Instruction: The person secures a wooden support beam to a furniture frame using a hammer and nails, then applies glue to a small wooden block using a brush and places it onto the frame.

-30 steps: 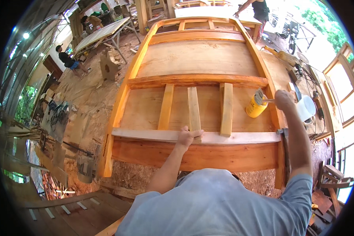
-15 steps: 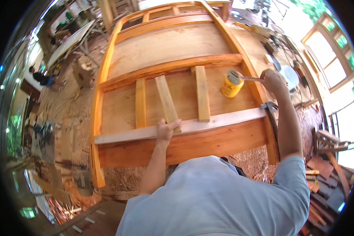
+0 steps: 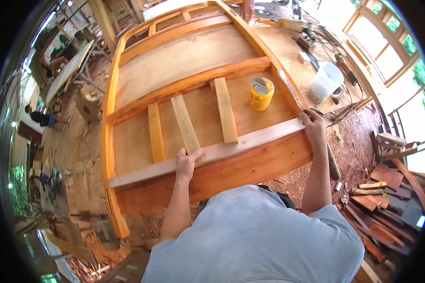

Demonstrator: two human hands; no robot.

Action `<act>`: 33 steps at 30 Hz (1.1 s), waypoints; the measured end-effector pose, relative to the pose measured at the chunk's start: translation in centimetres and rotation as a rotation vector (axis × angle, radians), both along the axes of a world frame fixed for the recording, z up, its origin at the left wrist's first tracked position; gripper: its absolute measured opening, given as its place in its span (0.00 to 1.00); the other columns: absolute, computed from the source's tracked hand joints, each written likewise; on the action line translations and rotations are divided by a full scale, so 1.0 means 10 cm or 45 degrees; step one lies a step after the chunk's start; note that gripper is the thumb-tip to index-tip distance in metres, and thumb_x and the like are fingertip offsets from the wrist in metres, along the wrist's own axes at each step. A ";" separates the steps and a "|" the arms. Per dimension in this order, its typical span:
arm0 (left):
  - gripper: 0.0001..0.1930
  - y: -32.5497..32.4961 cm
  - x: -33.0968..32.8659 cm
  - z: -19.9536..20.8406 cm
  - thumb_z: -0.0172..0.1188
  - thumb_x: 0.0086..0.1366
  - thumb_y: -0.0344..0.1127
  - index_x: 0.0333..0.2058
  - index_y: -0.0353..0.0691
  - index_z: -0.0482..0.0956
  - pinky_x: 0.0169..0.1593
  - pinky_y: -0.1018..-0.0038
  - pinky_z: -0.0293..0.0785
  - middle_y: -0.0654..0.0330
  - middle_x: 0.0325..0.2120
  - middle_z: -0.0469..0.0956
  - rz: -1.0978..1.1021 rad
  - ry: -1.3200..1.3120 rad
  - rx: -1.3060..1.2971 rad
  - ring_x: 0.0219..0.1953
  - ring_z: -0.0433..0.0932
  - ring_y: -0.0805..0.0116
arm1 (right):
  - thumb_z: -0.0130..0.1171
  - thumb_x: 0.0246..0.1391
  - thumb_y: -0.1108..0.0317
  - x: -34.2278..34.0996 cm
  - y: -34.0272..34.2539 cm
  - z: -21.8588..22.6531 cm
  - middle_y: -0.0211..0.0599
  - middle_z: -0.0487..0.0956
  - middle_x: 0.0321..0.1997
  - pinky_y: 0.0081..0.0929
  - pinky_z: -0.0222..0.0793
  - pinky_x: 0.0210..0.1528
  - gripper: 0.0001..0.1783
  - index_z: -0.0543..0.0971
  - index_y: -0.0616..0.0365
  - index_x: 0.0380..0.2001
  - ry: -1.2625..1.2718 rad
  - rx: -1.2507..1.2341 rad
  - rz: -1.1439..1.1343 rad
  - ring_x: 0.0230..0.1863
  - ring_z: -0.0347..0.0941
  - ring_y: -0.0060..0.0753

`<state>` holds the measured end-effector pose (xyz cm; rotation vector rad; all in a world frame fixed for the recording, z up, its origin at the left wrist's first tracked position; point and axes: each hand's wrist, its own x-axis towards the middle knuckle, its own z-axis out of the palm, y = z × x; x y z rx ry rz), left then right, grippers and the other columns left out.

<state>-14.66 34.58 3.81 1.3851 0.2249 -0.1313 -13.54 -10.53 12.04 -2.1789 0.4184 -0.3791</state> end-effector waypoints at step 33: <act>0.26 0.09 -0.48 0.41 0.34 0.79 0.51 0.55 0.37 0.72 0.29 0.67 0.79 0.48 0.32 0.81 -0.636 0.613 -0.421 0.24 0.82 0.60 | 0.61 0.58 0.75 -0.74 0.90 0.38 0.33 0.80 0.29 0.24 0.70 0.35 0.17 0.84 0.60 0.50 0.397 -0.085 0.654 0.31 0.76 0.27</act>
